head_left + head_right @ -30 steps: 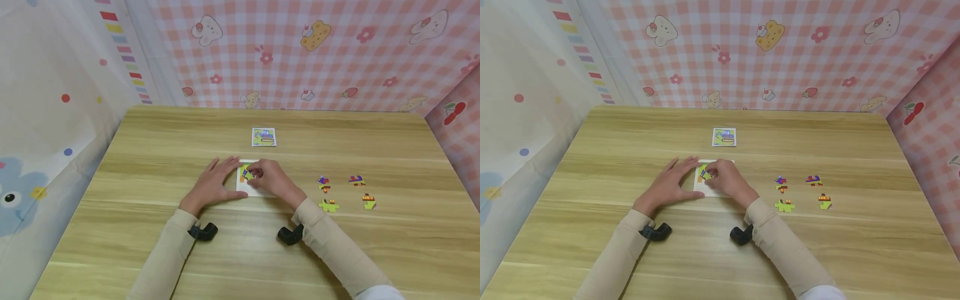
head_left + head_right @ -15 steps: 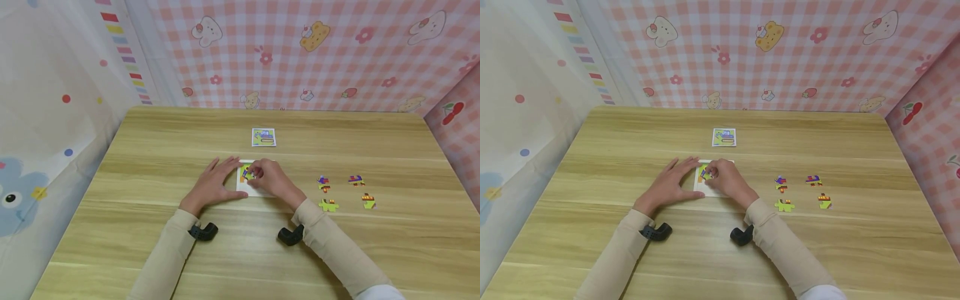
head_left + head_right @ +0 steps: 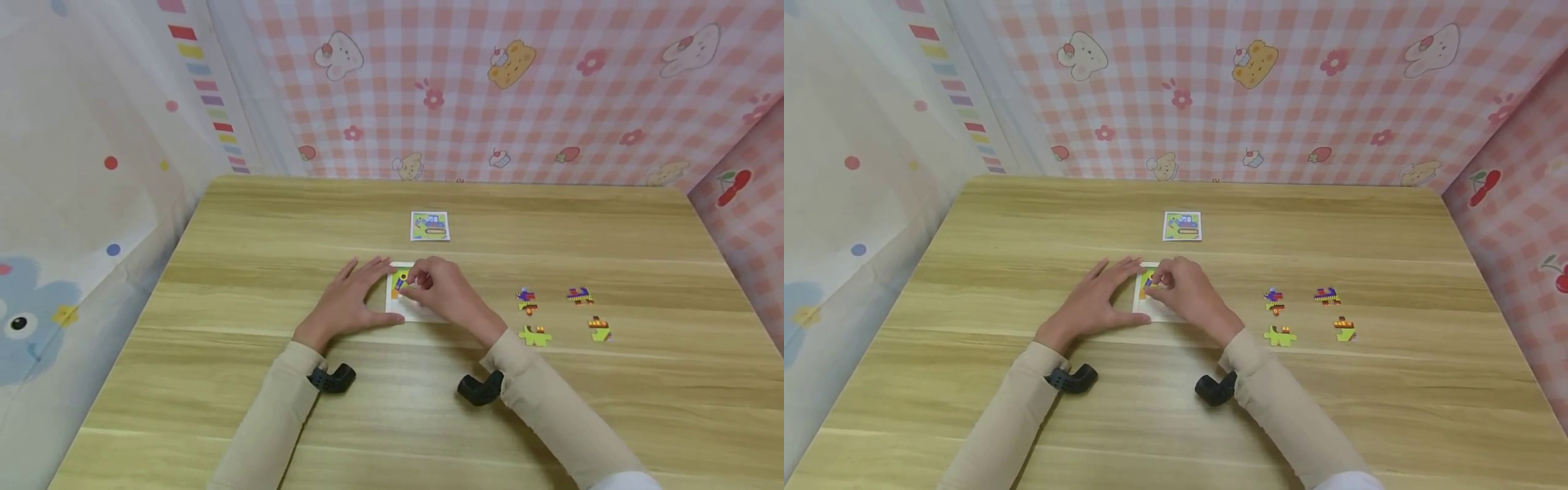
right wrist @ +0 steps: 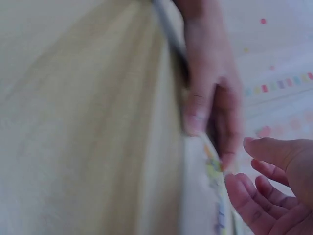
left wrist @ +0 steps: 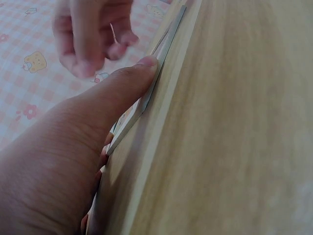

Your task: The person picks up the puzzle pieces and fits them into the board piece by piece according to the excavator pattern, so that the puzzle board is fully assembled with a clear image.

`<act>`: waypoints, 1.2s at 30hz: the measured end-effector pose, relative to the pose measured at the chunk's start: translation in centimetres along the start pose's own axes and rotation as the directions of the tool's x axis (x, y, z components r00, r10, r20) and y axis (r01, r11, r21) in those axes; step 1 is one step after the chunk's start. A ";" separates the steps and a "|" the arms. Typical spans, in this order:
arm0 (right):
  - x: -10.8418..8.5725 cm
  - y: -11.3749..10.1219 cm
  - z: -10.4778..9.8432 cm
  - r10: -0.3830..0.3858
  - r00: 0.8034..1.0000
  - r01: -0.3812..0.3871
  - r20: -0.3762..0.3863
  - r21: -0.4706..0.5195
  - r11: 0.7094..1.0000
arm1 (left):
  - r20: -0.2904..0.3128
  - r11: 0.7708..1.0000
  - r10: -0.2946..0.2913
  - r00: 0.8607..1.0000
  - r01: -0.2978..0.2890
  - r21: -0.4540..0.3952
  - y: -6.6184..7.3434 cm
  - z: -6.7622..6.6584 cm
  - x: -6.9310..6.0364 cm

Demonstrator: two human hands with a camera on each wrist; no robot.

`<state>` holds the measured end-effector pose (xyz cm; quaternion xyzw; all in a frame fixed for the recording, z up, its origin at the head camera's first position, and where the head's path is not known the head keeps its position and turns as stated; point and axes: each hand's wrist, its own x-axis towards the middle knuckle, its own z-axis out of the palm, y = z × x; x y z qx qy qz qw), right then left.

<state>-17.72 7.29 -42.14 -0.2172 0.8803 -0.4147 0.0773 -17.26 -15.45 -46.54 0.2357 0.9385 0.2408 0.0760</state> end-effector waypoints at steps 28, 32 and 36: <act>-7.3 7.3 -12.3 0.141 0.985 -0.117 0.100 -0.211 0.970 | 0.000 1.000 0.001 1.000 -0.001 -0.002 -0.1 -0.1 0.0; -7.9 7.9 -12.5 0.159 0.978 -0.129 0.137 -0.206 0.970 | -0.005 1.000 0.001 1.000 -0.001 -0.001 -0.1 0.0 0.0; -8.2 8.4 -12.5 0.184 0.971 -0.152 0.156 -0.194 0.969 | -0.005 1.000 0.002 1.000 -0.002 0.001 -0.1 0.0 0.0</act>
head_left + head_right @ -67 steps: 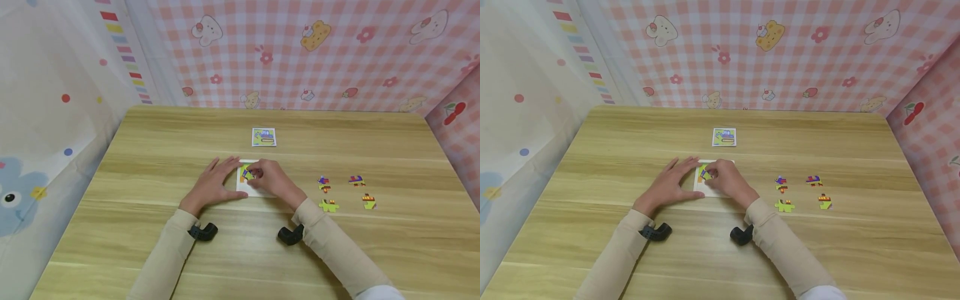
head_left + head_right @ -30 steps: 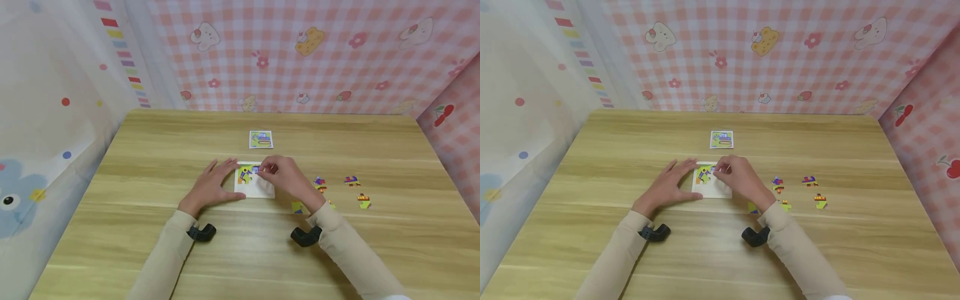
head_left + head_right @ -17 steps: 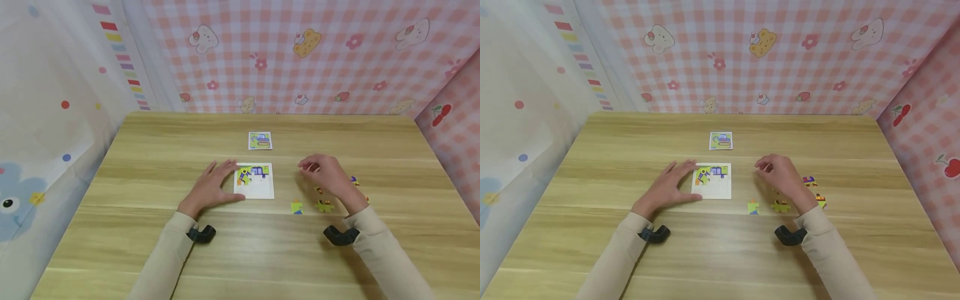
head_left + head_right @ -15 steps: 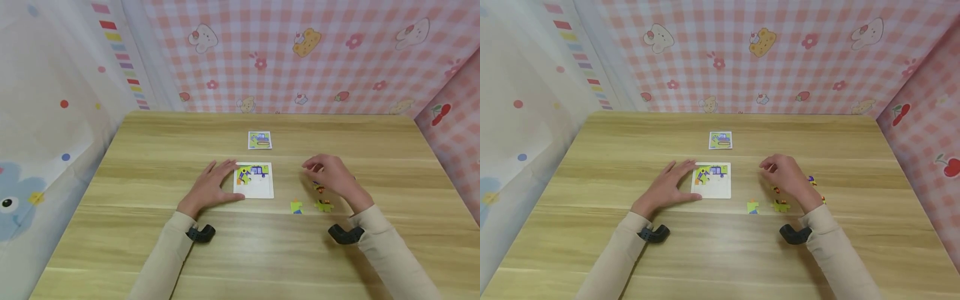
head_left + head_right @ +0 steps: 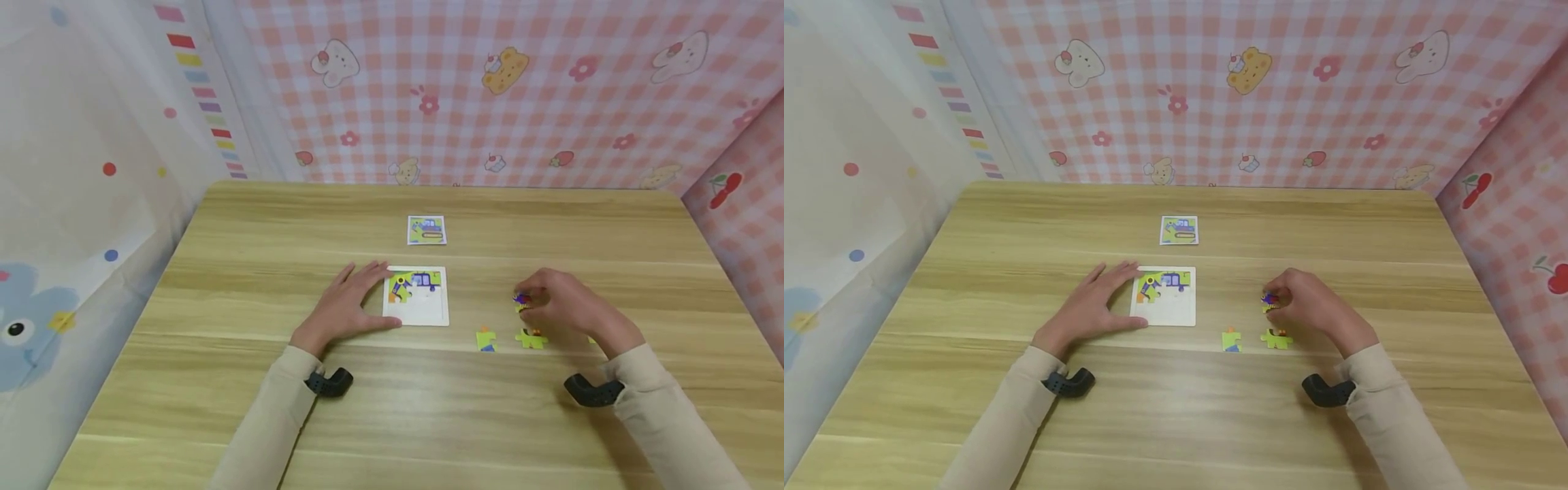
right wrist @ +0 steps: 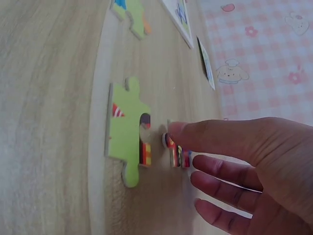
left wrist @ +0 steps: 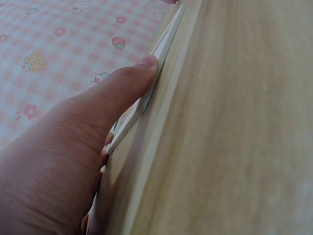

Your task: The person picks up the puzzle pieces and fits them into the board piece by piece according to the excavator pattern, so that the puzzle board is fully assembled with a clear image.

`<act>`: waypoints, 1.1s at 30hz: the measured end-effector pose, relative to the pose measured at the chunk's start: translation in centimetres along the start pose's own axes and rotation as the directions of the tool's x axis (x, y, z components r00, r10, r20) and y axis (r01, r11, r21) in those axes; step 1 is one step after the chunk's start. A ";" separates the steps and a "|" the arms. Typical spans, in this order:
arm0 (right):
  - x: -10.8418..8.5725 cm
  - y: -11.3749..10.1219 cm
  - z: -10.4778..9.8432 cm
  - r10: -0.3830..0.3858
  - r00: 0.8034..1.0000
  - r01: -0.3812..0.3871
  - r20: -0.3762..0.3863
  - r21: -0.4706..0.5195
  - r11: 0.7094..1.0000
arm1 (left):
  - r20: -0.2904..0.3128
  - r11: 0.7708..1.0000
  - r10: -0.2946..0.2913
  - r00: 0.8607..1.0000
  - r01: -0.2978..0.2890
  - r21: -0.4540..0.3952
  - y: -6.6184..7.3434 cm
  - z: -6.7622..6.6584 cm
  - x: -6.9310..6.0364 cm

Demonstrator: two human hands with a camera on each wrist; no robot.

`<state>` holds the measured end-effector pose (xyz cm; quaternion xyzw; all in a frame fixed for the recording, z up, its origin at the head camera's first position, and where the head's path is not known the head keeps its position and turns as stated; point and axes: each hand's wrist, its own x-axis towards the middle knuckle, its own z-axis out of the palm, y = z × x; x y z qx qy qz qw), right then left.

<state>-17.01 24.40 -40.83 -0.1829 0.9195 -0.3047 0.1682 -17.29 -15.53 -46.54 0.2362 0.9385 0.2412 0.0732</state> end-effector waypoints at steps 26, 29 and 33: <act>0.3 0.7 0.0 0.023 1.000 -0.023 0.004 0.019 1.000 | 0.003 1.000 -0.008 1.000 0.008 0.007 -0.1 0.2 0.1; 0.2 0.8 0.0 0.036 0.999 -0.036 0.011 0.040 0.999 | 0.002 1.000 -0.008 1.000 0.008 0.008 -0.2 0.2 0.0; 0.1 0.9 0.1 0.046 0.999 -0.046 0.006 0.060 0.997 | 0.001 1.000 -0.006 1.000 0.006 0.008 -0.1 0.2 0.0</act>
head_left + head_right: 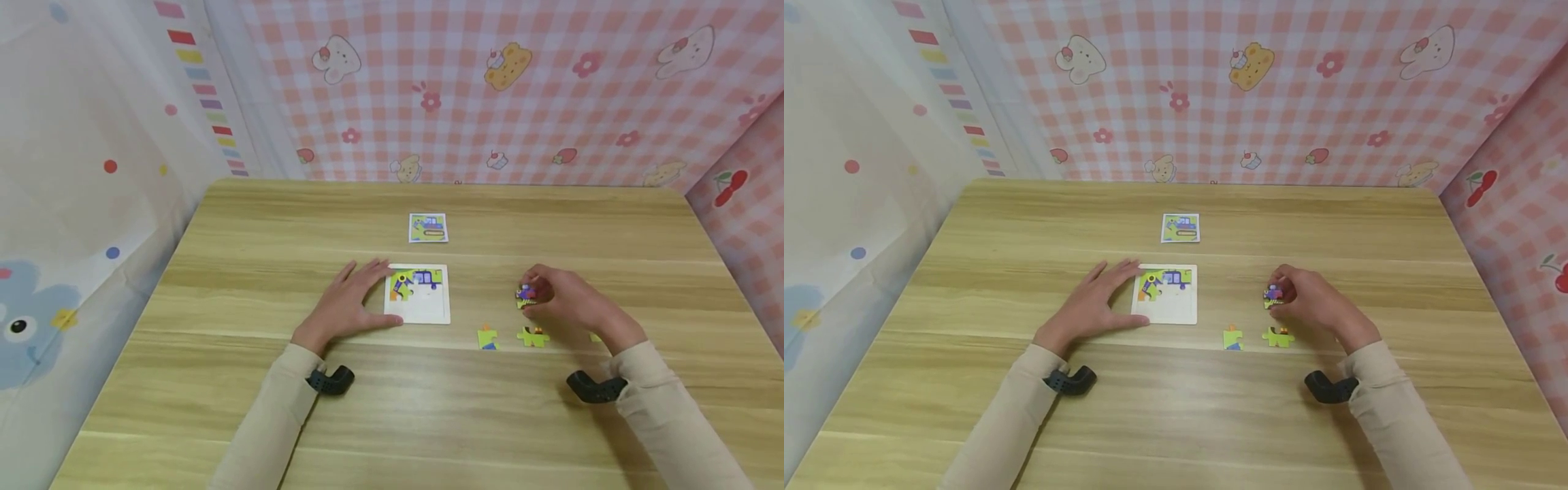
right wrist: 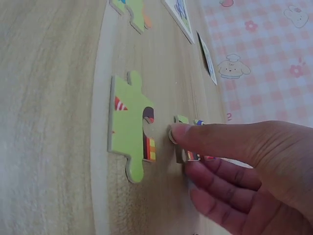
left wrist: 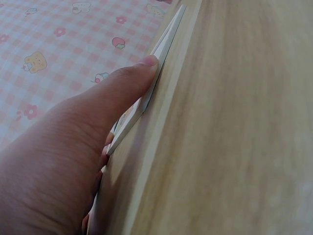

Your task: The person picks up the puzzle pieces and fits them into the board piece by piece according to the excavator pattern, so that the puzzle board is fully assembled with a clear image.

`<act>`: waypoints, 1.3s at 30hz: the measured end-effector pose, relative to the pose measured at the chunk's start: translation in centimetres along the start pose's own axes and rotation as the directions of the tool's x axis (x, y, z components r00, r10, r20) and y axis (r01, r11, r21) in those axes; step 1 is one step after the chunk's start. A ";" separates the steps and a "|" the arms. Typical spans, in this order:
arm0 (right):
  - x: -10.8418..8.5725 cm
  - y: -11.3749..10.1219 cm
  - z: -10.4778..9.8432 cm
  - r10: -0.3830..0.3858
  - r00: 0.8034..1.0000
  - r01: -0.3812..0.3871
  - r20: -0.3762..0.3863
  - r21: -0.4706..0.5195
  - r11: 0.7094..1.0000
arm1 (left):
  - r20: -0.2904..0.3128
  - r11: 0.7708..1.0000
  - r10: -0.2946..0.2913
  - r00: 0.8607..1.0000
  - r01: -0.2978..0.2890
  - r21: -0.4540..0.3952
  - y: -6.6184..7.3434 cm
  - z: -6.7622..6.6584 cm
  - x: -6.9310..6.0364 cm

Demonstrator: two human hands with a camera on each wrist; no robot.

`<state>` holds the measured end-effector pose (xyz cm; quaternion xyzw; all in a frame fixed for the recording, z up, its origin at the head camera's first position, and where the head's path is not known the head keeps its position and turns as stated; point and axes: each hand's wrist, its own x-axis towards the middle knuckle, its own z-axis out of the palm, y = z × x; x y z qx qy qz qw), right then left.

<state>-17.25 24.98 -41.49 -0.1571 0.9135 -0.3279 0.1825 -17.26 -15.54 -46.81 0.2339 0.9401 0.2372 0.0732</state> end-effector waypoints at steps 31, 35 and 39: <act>7.5 -8.7 6.6 -0.067 0.993 0.090 -0.093 0.263 0.961 | 0.002 1.000 -0.001 1.000 0.001 -0.018 0.2 -0.2 0.0; 7.9 -9.1 7.4 -0.051 0.996 0.068 -0.068 0.274 0.959 | -0.002 1.000 0.005 1.000 -0.005 -0.022 0.2 -0.2 -0.1; 8.1 -9.6 7.8 -0.055 0.995 0.074 -0.080 0.262 0.962 | -0.004 1.000 0.009 1.000 -0.009 -0.025 0.2 -0.2 0.0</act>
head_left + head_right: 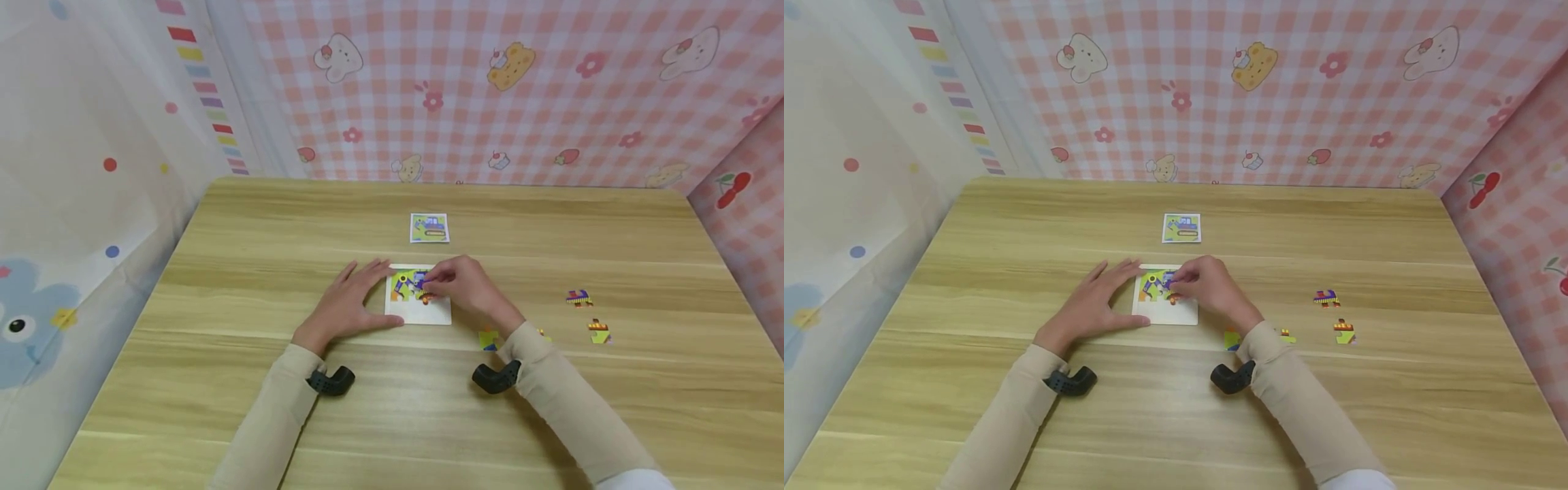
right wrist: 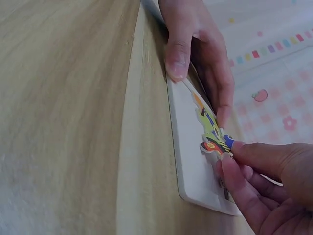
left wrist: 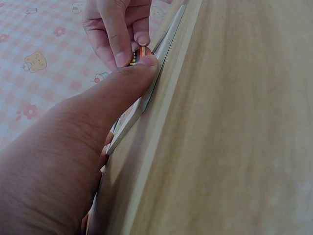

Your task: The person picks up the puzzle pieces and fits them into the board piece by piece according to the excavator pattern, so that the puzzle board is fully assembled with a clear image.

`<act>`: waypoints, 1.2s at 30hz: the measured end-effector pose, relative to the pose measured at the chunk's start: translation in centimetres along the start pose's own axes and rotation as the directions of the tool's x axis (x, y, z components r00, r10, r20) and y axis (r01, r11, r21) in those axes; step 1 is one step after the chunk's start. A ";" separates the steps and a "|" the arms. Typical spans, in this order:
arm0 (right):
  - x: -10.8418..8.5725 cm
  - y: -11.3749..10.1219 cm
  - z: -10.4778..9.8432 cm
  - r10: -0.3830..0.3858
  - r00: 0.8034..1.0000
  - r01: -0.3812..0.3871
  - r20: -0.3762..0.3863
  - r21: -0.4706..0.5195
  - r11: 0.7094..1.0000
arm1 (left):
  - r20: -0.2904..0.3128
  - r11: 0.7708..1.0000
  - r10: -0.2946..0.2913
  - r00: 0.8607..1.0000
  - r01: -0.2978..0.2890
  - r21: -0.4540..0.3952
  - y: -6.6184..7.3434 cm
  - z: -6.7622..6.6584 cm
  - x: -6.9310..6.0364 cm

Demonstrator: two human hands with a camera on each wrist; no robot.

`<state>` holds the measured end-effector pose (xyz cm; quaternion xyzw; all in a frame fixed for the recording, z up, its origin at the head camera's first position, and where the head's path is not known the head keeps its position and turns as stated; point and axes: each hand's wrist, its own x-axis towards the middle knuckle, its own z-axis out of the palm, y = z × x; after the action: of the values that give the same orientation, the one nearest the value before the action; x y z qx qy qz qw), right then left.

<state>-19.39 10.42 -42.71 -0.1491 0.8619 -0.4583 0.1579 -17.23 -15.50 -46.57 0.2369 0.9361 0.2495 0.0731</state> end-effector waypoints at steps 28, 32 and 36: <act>0.5 -0.4 2.0 0.056 0.994 -0.060 -0.091 -0.032 0.998 | -0.001 1.000 0.001 1.000 -0.001 0.015 -0.1 0.0 0.2; 0.5 -0.3 2.1 0.026 0.996 -0.031 -0.088 -0.051 0.998 | 0.002 1.000 0.000 1.000 0.000 0.016 -0.1 0.0 0.2; 0.5 -0.2 2.3 -0.043 0.996 0.036 -0.075 -0.101 0.994 | 0.005 1.000 -0.002 1.000 0.002 0.012 0.0 0.0 0.1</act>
<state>-18.85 8.38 -43.82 -0.1560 0.8859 -0.4233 0.1078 -17.30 -15.46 -46.62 0.2370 0.9377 0.2431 0.0742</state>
